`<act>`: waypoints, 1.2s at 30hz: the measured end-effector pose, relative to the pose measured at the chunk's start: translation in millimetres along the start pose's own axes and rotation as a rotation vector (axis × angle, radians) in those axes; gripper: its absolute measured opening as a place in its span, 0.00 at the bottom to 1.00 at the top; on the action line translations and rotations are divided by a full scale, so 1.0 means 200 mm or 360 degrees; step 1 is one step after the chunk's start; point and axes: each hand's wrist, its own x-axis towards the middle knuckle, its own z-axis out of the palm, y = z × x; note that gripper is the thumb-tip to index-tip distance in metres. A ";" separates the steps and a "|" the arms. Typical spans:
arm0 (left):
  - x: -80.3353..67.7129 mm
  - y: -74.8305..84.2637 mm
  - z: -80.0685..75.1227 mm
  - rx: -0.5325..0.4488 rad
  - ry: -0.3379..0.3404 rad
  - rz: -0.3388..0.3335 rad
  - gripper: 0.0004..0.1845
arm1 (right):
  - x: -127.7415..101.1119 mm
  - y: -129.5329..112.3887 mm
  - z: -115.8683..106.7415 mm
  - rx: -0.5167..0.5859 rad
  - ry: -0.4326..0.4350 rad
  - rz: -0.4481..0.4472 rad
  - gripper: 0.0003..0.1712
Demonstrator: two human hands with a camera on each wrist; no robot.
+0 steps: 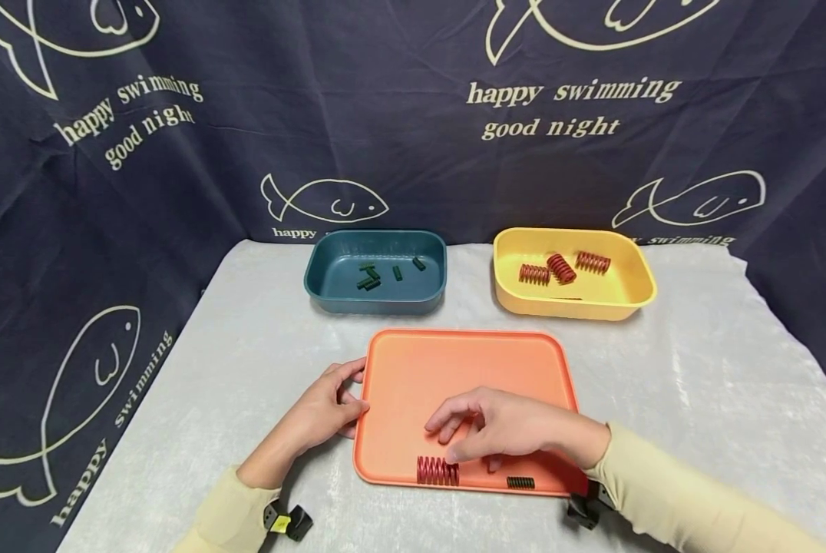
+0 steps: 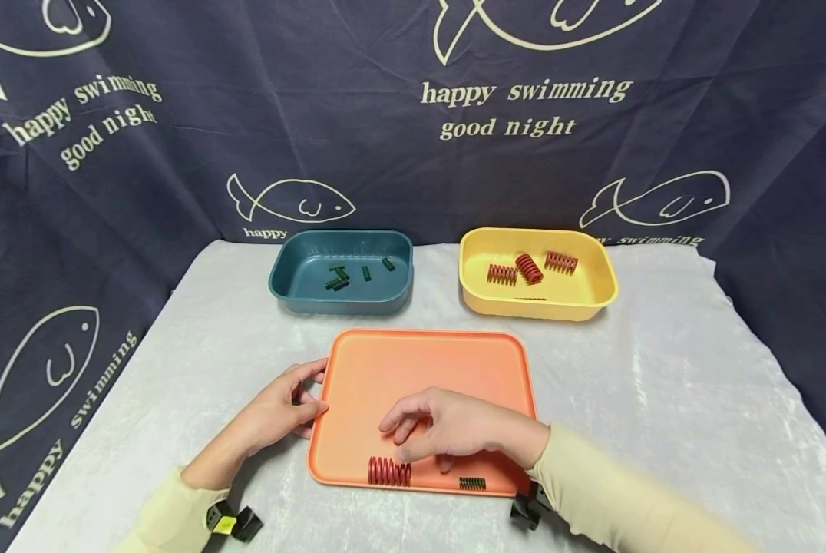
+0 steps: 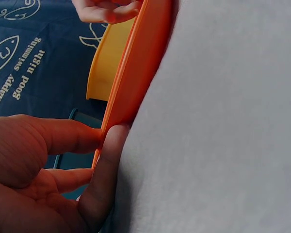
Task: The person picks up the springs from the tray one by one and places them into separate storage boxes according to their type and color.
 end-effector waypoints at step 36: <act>0.00 0.00 0.00 -0.0029 0.0002 -0.0005 0.38 | 0.00 0.01 0.12 -0.0537 0.0273 -0.0177 0.23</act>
